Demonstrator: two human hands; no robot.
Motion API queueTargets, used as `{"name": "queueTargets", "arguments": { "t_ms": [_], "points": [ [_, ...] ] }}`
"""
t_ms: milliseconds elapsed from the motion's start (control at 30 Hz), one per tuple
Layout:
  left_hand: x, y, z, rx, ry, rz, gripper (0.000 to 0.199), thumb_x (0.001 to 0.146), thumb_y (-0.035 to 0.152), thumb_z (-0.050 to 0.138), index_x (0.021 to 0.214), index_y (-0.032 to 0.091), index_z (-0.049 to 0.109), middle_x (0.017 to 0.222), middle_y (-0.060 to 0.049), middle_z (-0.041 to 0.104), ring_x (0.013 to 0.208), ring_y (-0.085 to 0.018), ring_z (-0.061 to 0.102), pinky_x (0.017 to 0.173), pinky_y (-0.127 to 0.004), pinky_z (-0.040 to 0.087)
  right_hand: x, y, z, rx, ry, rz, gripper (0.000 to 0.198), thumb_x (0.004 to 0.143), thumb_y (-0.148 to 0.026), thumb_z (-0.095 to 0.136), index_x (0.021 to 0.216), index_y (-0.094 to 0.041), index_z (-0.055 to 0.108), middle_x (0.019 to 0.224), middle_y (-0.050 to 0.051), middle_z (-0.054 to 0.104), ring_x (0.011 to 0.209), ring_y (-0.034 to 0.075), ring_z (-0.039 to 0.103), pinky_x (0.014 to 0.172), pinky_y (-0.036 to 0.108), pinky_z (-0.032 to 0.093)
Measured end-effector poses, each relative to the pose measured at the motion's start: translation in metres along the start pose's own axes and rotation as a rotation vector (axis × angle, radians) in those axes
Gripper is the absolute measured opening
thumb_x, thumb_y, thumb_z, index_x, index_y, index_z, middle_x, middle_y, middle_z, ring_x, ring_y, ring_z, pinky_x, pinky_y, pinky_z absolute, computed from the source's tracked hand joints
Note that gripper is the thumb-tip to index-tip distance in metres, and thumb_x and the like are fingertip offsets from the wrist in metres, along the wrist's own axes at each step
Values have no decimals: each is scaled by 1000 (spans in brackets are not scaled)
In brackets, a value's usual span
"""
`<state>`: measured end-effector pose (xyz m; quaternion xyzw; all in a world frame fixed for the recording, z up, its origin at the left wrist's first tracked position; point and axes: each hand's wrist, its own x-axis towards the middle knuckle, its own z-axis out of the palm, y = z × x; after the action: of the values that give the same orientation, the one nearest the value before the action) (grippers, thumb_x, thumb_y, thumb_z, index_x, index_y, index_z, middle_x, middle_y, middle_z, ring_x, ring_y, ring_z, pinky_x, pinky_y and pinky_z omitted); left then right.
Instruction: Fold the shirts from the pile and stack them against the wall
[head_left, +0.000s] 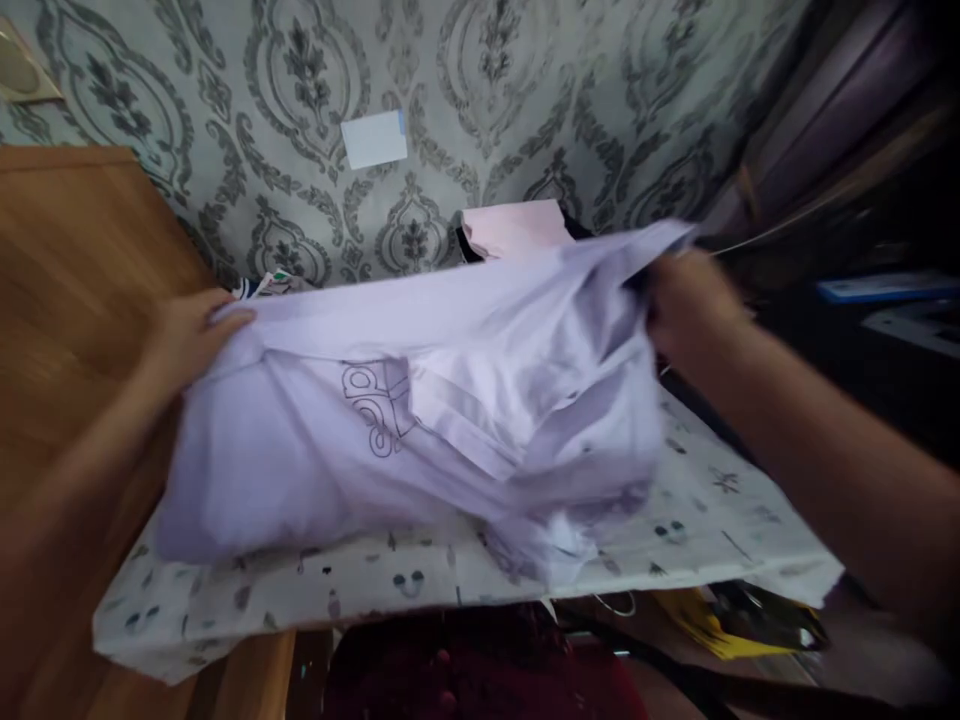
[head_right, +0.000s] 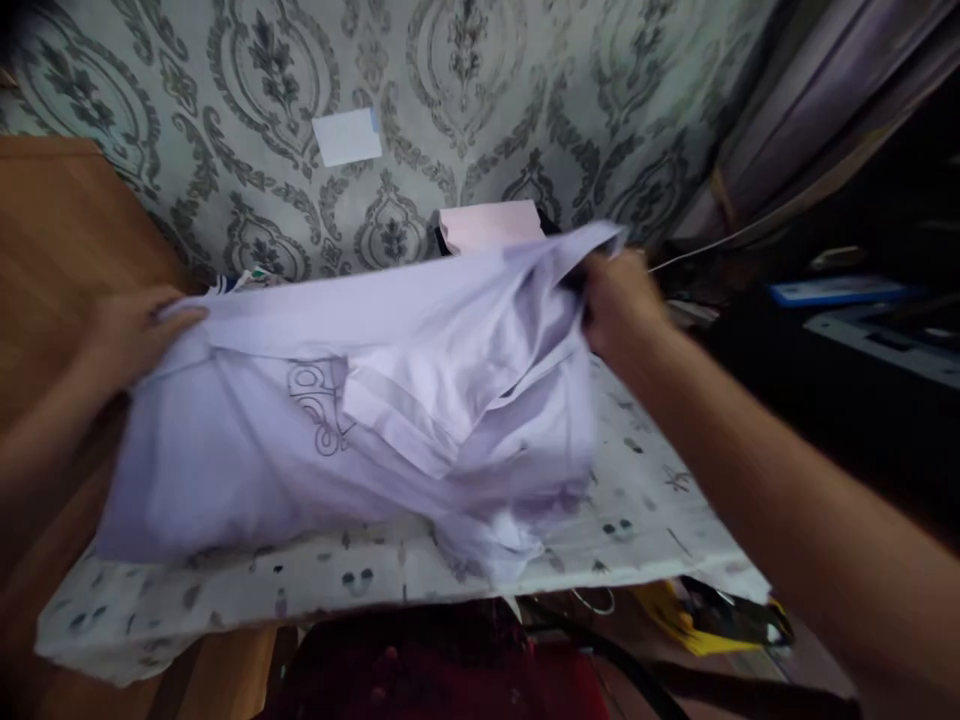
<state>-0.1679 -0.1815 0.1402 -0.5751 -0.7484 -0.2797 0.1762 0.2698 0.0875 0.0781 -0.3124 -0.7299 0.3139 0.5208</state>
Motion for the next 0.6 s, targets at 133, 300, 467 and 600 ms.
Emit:
{"name": "queueTargets", "arguments": {
  "t_ms": [133, 300, 467, 600],
  "points": [
    [-26, -22, 83, 205, -318, -61, 25, 89, 36, 53, 102, 19, 65, 87, -4, 68, 85, -23, 62, 75, -30, 47, -29, 47, 30, -301, -119, 430, 19, 88, -20, 51, 90, -11, 67, 83, 8, 71, 78, 20, 65, 75, 32, 53],
    [-73, -44, 120, 205, -520, -45, 40, 92, 39, 38, 116, 18, 62, 121, -12, 65, 115, -28, 59, 96, -38, 46, -89, 73, 37, -722, -430, 78, 46, 85, -25, 58, 128, -10, 60, 132, 25, 58, 123, 38, 55, 103, 54, 43],
    [-104, -57, 111, 131, -577, -28, 46, 86, 46, 41, 118, 20, 62, 121, -12, 65, 113, -30, 60, 97, -41, 47, -121, 39, 38, -558, -817, -389, 45, 87, -26, 55, 132, -21, 59, 144, 17, 49, 129, 32, 50, 103, 49, 46],
    [-108, -64, 110, 230, -561, -61, 42, 84, 35, 39, 116, 21, 63, 122, -12, 65, 117, -32, 58, 96, -43, 47, -124, 9, 62, -696, -1002, -387, 32, 88, -13, 50, 114, -21, 66, 117, 15, 61, 100, 26, 61, 77, 36, 52]
  ]
}}
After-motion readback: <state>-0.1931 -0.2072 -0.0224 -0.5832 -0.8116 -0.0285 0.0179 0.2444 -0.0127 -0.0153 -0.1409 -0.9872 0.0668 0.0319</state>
